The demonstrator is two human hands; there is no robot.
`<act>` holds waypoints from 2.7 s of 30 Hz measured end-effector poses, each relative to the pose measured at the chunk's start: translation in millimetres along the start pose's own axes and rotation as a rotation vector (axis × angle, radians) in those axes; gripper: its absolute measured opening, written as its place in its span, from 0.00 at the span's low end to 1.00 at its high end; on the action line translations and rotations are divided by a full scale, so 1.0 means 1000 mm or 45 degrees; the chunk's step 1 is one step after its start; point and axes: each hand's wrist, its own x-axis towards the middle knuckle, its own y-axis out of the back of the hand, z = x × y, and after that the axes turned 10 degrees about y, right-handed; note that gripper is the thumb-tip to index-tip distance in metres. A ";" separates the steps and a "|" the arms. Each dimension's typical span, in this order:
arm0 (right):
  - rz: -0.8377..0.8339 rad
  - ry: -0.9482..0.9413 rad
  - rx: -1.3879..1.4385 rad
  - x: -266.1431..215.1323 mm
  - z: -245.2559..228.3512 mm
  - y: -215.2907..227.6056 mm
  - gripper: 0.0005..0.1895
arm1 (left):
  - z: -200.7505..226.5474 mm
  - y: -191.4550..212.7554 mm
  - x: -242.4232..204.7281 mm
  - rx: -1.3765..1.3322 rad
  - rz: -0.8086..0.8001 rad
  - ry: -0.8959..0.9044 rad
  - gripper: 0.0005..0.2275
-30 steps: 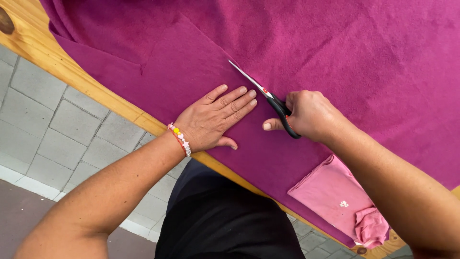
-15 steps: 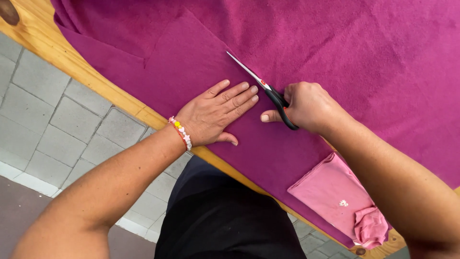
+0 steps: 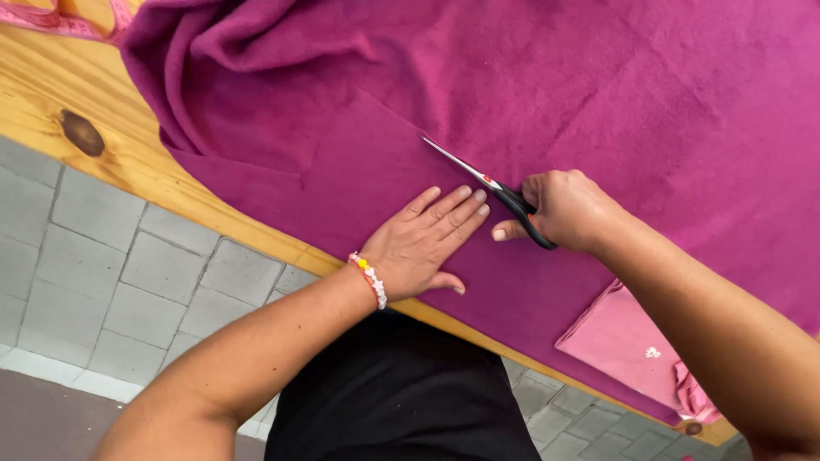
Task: The person uses scissors to cut a piece of pink fabric placed on a purple surface. They carefully trim the edges of the pink material, following its shape, and then proceed to cut a straight line into the larger purple fabric underneath.
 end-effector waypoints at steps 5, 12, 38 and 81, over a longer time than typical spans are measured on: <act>-0.032 -0.075 0.078 -0.012 -0.024 0.012 0.36 | -0.028 0.040 -0.020 -0.184 -0.034 -0.091 0.58; -0.038 -0.089 0.108 -0.017 -0.042 0.015 0.36 | -0.096 0.085 -0.036 0.046 -0.098 -0.104 0.58; -0.031 -0.044 0.055 0.000 -0.020 0.011 0.36 | -0.102 0.073 -0.032 0.170 -0.209 -0.037 0.60; -0.061 0.001 0.044 0.004 -0.069 0.031 0.36 | -0.105 0.073 -0.034 0.161 -0.196 -0.066 0.59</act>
